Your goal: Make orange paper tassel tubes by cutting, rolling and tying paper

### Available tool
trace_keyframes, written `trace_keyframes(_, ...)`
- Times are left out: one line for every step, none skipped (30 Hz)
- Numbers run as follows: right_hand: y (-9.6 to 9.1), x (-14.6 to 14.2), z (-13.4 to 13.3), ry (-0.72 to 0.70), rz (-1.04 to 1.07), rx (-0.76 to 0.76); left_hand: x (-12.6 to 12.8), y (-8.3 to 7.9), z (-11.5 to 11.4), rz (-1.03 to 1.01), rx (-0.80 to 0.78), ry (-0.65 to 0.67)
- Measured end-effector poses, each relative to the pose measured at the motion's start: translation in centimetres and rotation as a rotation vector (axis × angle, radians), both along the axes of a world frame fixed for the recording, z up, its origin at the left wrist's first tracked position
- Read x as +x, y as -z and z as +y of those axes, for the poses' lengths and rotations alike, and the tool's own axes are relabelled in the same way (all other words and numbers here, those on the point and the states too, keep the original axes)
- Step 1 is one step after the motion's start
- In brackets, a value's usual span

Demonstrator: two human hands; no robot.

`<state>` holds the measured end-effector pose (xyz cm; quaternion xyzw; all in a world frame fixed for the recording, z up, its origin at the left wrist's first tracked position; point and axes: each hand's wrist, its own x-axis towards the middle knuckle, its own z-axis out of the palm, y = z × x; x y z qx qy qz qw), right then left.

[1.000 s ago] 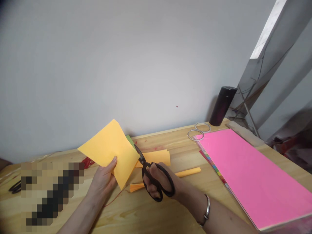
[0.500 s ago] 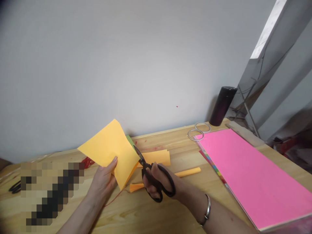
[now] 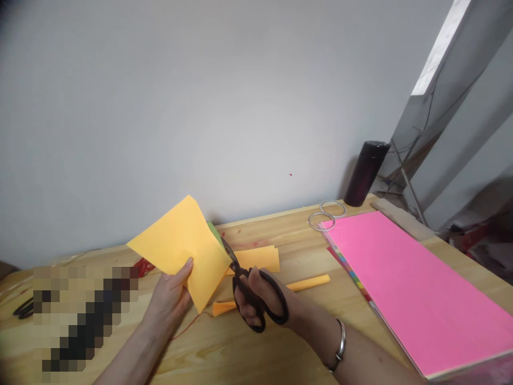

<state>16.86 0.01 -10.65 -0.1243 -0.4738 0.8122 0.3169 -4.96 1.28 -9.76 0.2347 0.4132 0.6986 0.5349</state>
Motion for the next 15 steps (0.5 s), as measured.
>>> trace_keyframes(-0.02, 0.00, 0.00, 0.003, -0.003, 0.002, 0.02, -0.03, -0.02, 0.000, -0.002, -0.005)
trace_keyframes(-0.07, 0.01, -0.01, 0.005, -0.005, 0.008, 0.05, -0.07, -0.05, 0.001, -0.004, -0.008)
trace_keyframes(-0.16, 0.02, -0.02, 0.008, -0.007, 0.016, 0.07, -0.11, -0.08, 0.002, -0.007, -0.009)
trace_keyframes(-0.27, 0.04, -0.04, 0.012, -0.008, 0.022, 0.09, -0.15, -0.11, 0.003, -0.010, -0.009)
trace_keyframes(-0.38, 0.05, -0.05, 0.011, -0.007, 0.029, 0.11, -0.17, -0.12, 0.003, -0.012, -0.009)
trace_keyframes(-0.48, 0.06, -0.06, 0.008, -0.008, 0.032, 0.13, -0.19, -0.13, 0.002, -0.014, -0.010)
trace_keyframes(-0.56, 0.06, -0.07, 0.005, -0.008, 0.033, 0.14, -0.20, -0.12, -0.002, -0.014, -0.009)
trace_keyframes(-0.62, 0.06, -0.08, 0.006, -0.007, 0.029, 0.14, -0.20, -0.10, -0.005, -0.011, -0.009)
trace_keyframes(-0.65, 0.05, -0.08, 0.005, -0.006, 0.026, 0.14, -0.19, -0.08, -0.008, -0.007, -0.010)
trace_keyframes(-0.66, 0.04, -0.08, 0.004, -0.006, 0.023, 0.15, -0.19, -0.05, -0.011, -0.003, -0.006)
trace_keyframes(-0.67, 0.03, -0.08, 0.010, -0.006, 0.018, 0.15, -0.19, -0.03, -0.011, 0.000, -0.005)
trace_keyframes(-0.68, 0.03, -0.08, 0.016, -0.006, 0.012, 0.16, -0.20, -0.02, -0.008, 0.000, -0.005)
trace_keyframes(-0.69, 0.03, -0.08, 0.018, -0.007, 0.007, 0.17, -0.21, -0.01, -0.002, -0.002, -0.009)
trace_keyframes(-0.70, 0.04, -0.08, 0.017, -0.013, 0.002, 0.18, -0.24, 0.00, 0.003, -0.006, -0.011)
trace_keyframes(-0.73, 0.06, -0.09, 0.014, -0.020, -0.004, 0.19, -0.26, 0.00, 0.007, -0.008, -0.009)
